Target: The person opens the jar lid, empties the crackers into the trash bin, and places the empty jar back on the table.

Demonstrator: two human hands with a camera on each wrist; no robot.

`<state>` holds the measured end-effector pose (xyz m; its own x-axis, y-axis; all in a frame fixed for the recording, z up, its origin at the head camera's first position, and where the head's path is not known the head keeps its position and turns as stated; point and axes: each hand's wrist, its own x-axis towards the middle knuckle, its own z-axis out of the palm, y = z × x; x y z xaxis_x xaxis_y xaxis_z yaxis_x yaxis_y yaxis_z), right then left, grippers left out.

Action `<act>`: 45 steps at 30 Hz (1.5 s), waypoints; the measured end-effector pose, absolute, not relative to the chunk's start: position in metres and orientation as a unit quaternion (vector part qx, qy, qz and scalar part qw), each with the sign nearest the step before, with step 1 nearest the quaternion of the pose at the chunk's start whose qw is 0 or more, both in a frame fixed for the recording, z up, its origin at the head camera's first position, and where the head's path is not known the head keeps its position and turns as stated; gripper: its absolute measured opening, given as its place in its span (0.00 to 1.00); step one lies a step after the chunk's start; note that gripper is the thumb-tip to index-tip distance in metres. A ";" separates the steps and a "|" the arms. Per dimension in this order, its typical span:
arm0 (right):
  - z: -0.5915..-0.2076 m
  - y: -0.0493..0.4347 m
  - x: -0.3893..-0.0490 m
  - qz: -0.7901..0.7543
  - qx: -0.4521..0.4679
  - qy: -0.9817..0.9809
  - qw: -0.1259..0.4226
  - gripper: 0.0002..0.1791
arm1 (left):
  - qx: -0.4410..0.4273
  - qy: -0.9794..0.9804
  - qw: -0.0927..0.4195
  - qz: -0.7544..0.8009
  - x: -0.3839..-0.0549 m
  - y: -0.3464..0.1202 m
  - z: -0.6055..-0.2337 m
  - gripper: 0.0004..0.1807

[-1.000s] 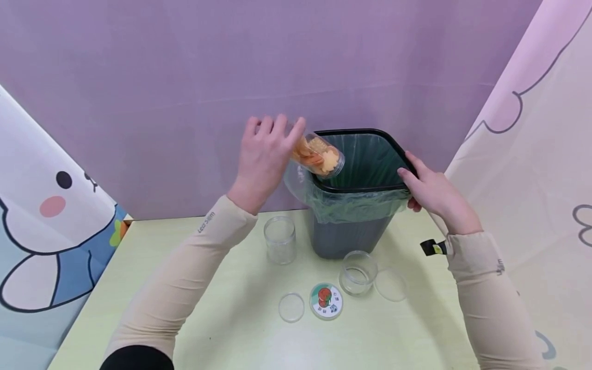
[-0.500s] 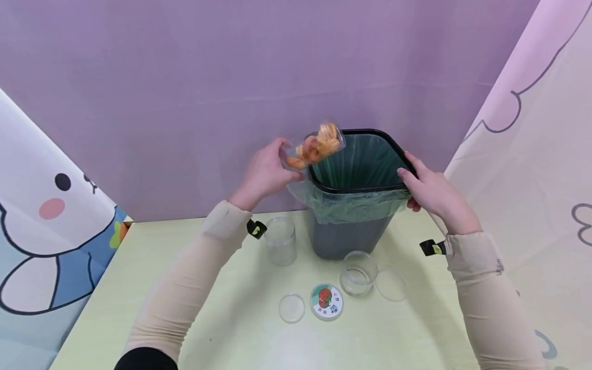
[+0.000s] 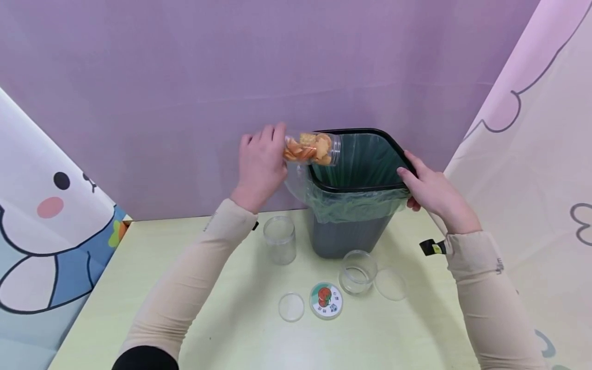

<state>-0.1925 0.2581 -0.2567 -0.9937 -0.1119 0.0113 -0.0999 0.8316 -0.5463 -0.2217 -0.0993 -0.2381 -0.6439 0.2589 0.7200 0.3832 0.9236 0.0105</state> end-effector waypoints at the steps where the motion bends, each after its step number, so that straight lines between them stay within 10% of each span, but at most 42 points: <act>1: -0.257 0.258 -0.192 -0.285 -0.055 0.957 0.011 0.43 | -0.183 -0.891 0.410 -0.063 -0.222 -0.099 -0.238 0.27; 19: -0.256 0.256 -0.190 -0.291 -0.056 0.955 0.012 0.43 | -0.186 -0.811 0.555 -0.002 -0.221 -0.094 -0.228 0.20; 34: -0.257 0.255 -0.188 -0.300 -0.055 0.952 0.010 0.41 | -0.149 -0.892 0.427 0.000 -0.213 -0.088 -0.231 0.22; 45: -0.258 0.256 -0.188 -0.299 -0.053 0.953 0.009 0.43 | -0.159 -0.892 0.422 -0.009 -0.211 -0.085 -0.223 0.23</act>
<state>-0.1875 0.2557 -0.2579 -0.9943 -0.1054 0.0144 -0.0947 0.8154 -0.5711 -0.2109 -0.0855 -0.2233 -0.5932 0.2754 0.7565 0.2905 0.9496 -0.1179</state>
